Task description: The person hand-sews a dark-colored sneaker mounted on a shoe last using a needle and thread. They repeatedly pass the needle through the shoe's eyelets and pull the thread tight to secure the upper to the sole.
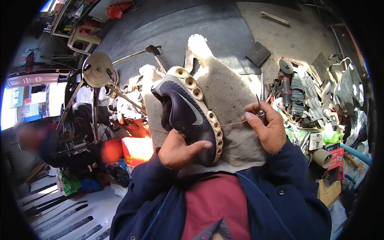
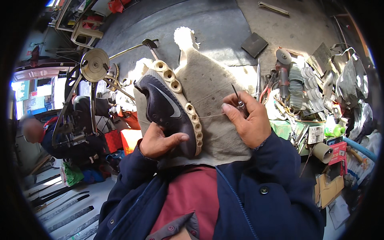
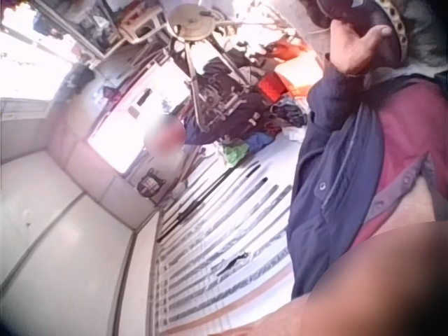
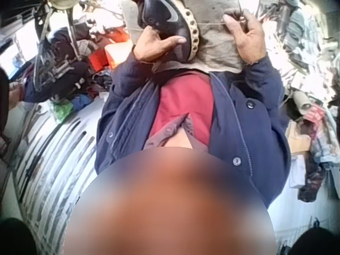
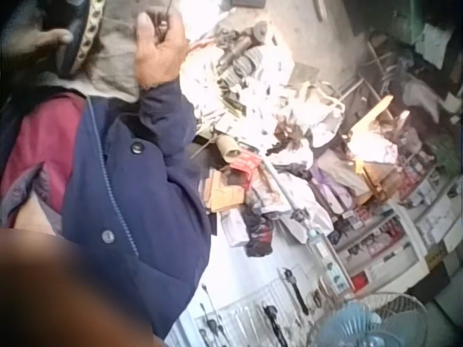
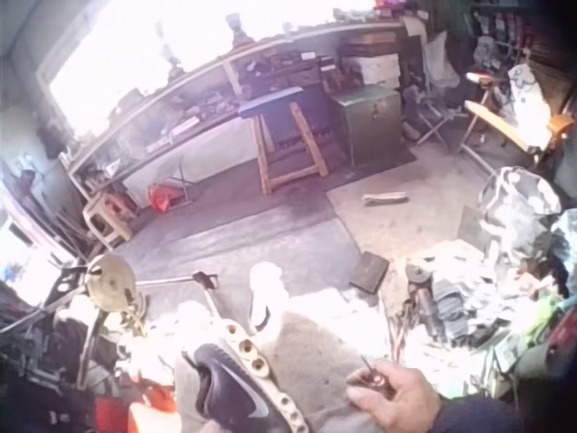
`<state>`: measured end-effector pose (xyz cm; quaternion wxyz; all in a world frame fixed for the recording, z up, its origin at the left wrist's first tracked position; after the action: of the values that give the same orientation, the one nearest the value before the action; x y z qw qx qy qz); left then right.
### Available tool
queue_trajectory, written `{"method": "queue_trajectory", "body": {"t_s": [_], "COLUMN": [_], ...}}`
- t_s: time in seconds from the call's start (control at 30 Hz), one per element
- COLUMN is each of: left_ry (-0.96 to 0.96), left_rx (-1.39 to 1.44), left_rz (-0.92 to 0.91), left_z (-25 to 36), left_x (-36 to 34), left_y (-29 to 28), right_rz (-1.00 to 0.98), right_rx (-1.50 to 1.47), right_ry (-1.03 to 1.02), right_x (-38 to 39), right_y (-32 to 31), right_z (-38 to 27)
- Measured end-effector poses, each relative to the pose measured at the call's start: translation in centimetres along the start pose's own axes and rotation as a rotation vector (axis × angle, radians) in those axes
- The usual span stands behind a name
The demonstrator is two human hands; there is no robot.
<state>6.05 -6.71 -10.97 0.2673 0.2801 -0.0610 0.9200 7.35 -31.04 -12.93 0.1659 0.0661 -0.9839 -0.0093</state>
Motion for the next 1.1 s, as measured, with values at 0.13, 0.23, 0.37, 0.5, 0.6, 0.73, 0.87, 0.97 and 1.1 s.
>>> {"method": "queue_trajectory", "body": {"t_s": [0.13,0.23,0.37,0.5,0.6,0.73,0.87,0.97,1.1], "left_ry": [0.038,0.071,0.039,0.011,0.016,0.018,0.010,0.011,0.022], "left_rx": [0.221,0.288,0.325,0.298,0.304,0.345,0.346,0.380,0.403], "left_rz": [0.096,0.158,0.178,0.184,0.195,0.209,0.208,0.196,0.184], "left_z": [-0.1,0.1,0.2,0.5,0.5,0.3,0.2,0.2,0.3], "left_x": [-0.9,-1.0,-1.1,-1.2,-1.1,-1.1,-1.2,-1.2,-1.2], "left_y": [0.4,0.7,1.0,1.0,1.0,1.1,1.2,1.2,1.1], "right_rz": [0.119,-0.152,-0.301,-0.350,-0.368,-0.396,-0.418,-0.440,-0.479], "right_rx": [0.409,0.389,0.269,0.273,0.270,0.310,0.363,0.375,0.371], "right_ry": [-0.331,-0.417,-0.345,-0.320,-0.302,-0.272,-0.269,-0.263,-0.214], "right_x": [2.1,3.5,4.6,4.3,4.1,4.0,3.8,3.6,3.5], "right_y": [-0.9,1.3,3.3,3.4,3.3,3.3,3.3,3.4,3.4], "right_z": [-3.0,-3.4,-2.5,-1.7,-1.6,-1.7,-1.8,-2.0,-2.1]}}
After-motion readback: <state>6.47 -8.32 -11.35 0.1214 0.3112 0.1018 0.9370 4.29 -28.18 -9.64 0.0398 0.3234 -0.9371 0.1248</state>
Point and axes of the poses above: each hand's wrist, its own x-axis away from the middle knuckle, its own y-axis out of the palm, z = x × y, the point moved 7 cm from there along -x, towards the middle knuckle, and after that the axes turned 5 degrees about -z, right-handed, at the moved point
